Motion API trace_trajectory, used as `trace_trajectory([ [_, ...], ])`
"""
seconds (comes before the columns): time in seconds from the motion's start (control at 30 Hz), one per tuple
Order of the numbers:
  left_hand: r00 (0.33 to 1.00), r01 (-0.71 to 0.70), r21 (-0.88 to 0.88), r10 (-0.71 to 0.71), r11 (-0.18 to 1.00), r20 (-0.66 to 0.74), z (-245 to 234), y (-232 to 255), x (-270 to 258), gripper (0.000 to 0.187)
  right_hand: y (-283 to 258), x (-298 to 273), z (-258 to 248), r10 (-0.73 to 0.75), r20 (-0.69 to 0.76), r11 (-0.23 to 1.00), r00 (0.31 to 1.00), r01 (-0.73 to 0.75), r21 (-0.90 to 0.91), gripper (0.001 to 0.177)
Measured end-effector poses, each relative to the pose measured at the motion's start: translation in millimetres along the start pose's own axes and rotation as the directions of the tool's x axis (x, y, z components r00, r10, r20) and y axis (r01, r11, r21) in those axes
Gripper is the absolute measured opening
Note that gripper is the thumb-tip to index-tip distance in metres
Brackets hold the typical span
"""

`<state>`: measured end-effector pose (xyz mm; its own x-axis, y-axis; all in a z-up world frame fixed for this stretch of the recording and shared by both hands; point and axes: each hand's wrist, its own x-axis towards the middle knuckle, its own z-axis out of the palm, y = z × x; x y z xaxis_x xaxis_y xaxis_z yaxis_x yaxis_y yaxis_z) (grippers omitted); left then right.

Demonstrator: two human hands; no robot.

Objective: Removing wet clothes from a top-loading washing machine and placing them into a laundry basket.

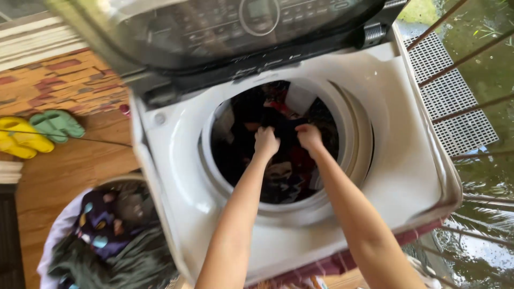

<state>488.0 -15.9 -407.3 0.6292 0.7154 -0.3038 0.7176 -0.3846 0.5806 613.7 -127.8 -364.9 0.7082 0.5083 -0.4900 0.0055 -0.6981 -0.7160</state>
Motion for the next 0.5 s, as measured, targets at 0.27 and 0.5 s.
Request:
trace_trajectory([
  [0.27,0.974,0.206,0.082,-0.213,0.975,0.083,96,-50,41,0.093,131,127,79,0.016,0.072,0.98,0.997,-0.001,-0.198,0.037],
  [0.5,0.971,0.219,0.096,-0.226,0.971,0.072,110,-41,79,0.128,171,136,100,0.036,0.034,0.937,0.999,-0.022,-0.349,0.042],
])
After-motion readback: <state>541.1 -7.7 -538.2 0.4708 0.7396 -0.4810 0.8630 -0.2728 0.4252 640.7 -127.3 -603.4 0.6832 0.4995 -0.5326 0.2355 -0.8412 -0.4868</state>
